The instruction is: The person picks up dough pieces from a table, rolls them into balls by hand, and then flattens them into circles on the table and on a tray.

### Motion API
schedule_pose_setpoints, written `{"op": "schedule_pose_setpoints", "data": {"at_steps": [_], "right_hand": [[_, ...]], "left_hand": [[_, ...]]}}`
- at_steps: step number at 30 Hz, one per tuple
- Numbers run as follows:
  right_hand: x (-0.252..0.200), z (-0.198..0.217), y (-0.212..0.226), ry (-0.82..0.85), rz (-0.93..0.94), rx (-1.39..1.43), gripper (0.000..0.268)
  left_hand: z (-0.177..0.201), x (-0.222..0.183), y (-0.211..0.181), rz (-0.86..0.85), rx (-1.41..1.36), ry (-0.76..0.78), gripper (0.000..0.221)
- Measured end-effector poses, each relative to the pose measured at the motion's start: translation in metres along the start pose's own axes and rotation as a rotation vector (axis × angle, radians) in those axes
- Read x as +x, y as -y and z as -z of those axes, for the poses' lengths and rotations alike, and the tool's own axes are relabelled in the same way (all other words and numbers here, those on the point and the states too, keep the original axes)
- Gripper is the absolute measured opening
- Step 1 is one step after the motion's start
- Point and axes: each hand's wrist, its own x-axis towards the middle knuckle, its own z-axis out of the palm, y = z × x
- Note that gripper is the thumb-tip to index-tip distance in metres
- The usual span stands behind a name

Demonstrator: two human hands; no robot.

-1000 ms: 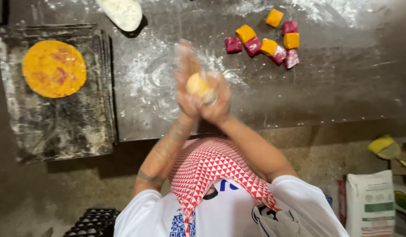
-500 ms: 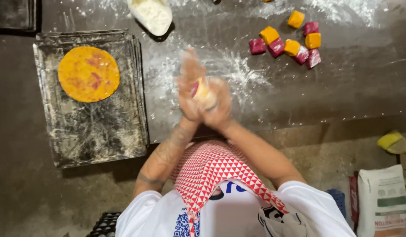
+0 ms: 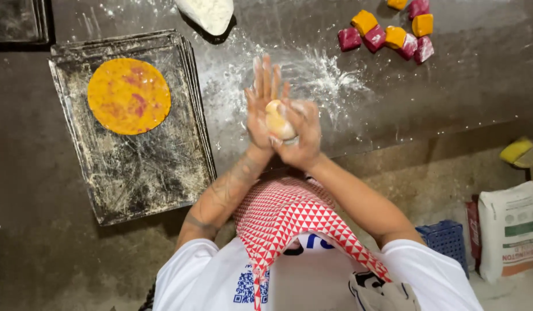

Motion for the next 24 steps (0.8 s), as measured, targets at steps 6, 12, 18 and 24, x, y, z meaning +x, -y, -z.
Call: {"op": "schedule_pose_setpoints", "data": {"at_steps": [6,12,18,24], "right_hand": [[-0.013,0.006,-0.001,-0.052,-0.068,0.026,0.047],[-0.012,0.020,-0.026,-0.008,-0.198,0.026,0.047],[-0.011,0.048,-0.056,-0.065,-0.238,0.090,0.047],[-0.020,0.057,-0.076,0.036,-0.089,0.079,0.058]], "left_hand": [[-0.022,-0.029,0.022,-0.121,0.702,0.204,0.069],[-0.022,-0.041,0.042,-0.105,0.699,0.217,0.069],[-0.013,-0.032,0.069,-0.109,0.591,0.122,0.069],[0.017,-0.002,0.085,-0.129,0.319,0.065,0.068]]}}
